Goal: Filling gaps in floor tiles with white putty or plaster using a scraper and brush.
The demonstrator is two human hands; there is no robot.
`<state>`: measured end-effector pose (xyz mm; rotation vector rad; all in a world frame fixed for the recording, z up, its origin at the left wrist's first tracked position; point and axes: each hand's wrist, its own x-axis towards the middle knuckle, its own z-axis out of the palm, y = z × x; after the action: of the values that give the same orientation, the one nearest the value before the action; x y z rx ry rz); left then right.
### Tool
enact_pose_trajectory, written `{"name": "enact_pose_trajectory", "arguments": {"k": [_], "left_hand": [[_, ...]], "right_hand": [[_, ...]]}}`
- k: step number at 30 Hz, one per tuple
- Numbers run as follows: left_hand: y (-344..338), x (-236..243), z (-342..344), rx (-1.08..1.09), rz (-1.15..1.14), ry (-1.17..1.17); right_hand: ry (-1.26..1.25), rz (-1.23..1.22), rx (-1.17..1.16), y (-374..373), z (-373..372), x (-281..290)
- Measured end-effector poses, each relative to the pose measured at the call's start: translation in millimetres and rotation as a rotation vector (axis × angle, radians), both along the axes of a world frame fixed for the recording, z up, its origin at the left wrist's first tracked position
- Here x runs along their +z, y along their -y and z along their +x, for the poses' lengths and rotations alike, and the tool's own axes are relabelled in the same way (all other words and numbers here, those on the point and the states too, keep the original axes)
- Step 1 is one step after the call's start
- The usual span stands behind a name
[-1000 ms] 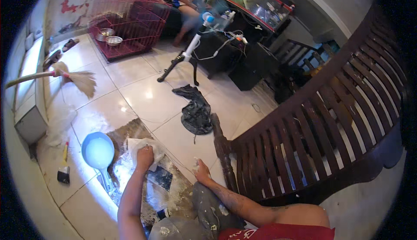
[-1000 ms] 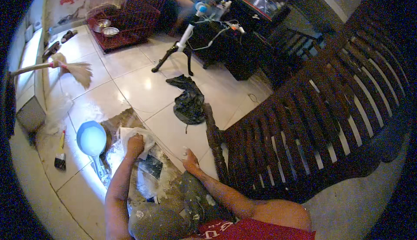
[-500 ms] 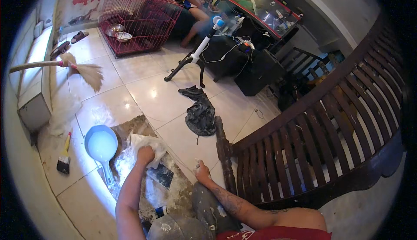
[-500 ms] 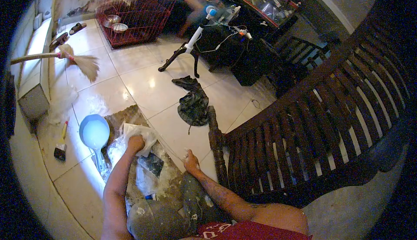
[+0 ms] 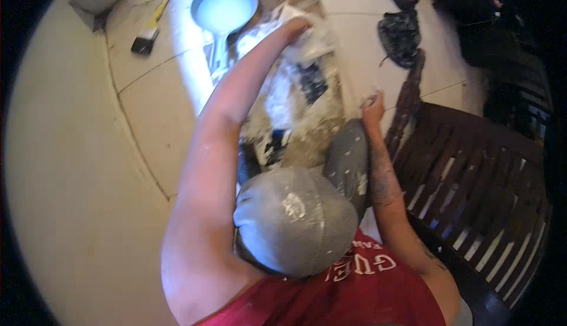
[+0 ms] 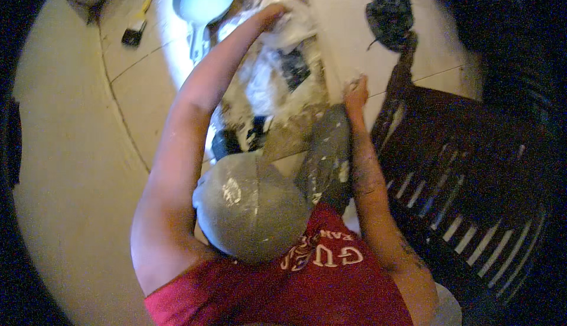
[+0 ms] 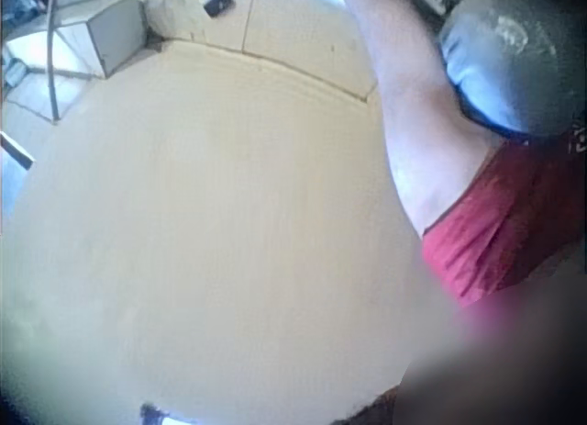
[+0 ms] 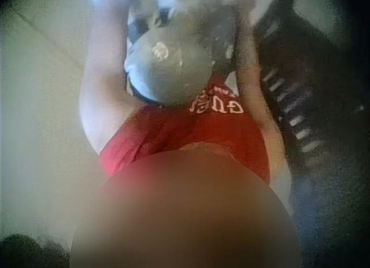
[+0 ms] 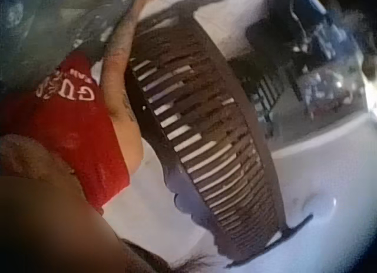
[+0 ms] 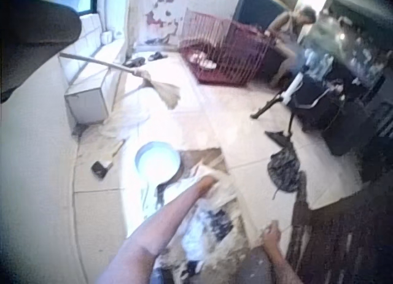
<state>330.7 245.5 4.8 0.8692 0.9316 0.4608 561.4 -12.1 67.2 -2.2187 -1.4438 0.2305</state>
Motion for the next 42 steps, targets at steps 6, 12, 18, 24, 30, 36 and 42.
{"name": "enact_pose_trajectory", "arguments": {"k": [6,12,18,24,30,36,42], "left_hand": [[10,50,37,0.007,-0.446,0.283],[78,64,-7,0.158,-0.232,0.191],[116,29,-62,-0.128,0.59,-0.664],[123,43,-33,-0.175,0.98,-0.985],[139,78,-17,-0.412,0.905,-1.097],[116,93,-21,-0.552,1.059,-1.181],[71,140,8,-0.215,1.425,-0.745]], "right_hand": [[0.159,0.054,-0.118,11,59,-2],[-0.031,-0.021,-0.188,11,71,-7],[-0.282,-0.115,-0.187,-10,34,3],[-0.287,0.067,-0.137,8,91,-52],[-0.149,-0.086,-0.215,25,88,-46],[-0.041,0.165,-0.063,18,76,-39],[-0.255,-0.018,-0.23,12,57,6]]}}
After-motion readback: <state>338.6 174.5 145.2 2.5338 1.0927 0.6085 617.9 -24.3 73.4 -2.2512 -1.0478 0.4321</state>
